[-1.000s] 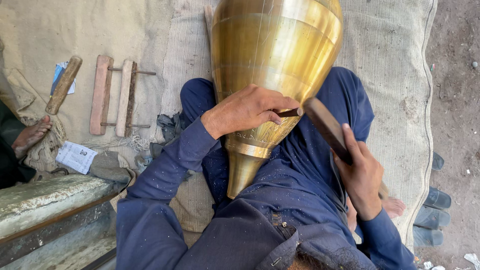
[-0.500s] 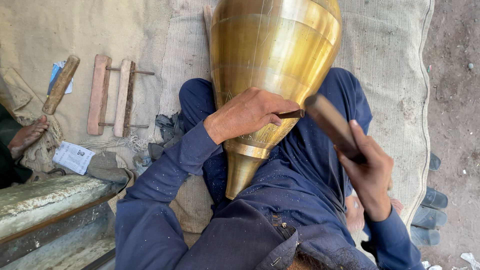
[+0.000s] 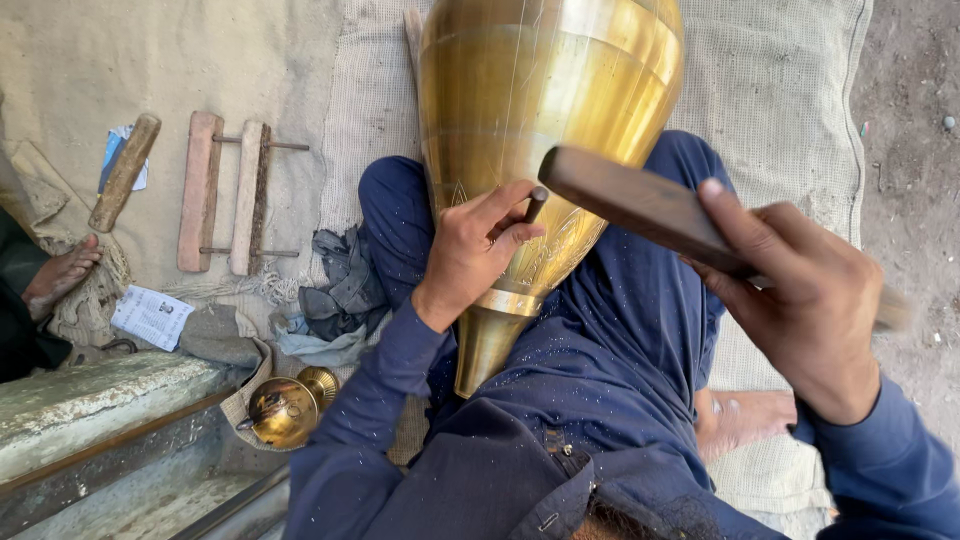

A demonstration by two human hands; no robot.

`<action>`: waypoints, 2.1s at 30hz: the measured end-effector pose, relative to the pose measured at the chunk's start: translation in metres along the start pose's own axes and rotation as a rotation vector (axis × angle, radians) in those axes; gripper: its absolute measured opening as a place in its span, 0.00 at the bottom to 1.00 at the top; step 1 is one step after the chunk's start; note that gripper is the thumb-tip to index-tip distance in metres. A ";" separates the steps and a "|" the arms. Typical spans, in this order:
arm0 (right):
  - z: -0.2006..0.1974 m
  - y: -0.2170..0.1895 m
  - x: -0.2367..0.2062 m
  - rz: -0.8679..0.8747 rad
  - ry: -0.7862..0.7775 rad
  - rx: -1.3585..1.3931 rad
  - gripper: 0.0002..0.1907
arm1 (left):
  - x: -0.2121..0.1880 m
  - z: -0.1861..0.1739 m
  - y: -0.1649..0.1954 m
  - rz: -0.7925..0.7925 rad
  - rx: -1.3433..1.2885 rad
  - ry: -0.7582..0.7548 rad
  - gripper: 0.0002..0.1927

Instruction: The person sits on the ground with a large brass vessel in their lap and decorates its surface. They hold a small punch against the brass and strike it with a wooden mallet to chase a pattern, and at times use a scribe to mark lines on the metal.

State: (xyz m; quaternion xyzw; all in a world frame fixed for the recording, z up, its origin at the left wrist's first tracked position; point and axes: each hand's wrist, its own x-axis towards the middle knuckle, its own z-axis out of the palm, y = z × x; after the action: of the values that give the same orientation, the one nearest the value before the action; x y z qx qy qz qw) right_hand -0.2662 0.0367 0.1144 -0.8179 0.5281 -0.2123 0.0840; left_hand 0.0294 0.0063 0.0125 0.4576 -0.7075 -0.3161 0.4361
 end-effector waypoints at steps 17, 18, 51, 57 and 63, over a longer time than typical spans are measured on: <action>-0.005 -0.014 0.043 -0.287 -0.197 -0.623 0.33 | -0.031 0.038 -0.008 -0.010 -0.276 0.534 0.20; 0.000 -0.008 0.048 -0.315 -0.132 -0.656 0.34 | -0.029 0.038 -0.008 0.007 -0.327 0.535 0.20; -0.031 -0.044 0.076 -0.418 -0.088 -0.363 0.36 | -0.020 0.050 -0.008 -0.071 -0.189 0.558 0.24; -0.041 -0.048 0.069 -0.504 -0.037 -0.542 0.36 | -0.020 0.047 -0.010 -0.054 -0.136 0.514 0.11; -0.037 -0.036 0.057 -0.393 -0.162 -0.705 0.33 | -0.017 0.045 -0.012 -0.049 -0.133 0.498 0.23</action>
State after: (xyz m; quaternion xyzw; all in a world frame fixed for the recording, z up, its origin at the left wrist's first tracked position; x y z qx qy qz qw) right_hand -0.2324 0.0035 0.1752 -0.8960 0.3938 0.0347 -0.2023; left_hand -0.0038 0.0197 -0.0223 0.5087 -0.5448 -0.2499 0.6180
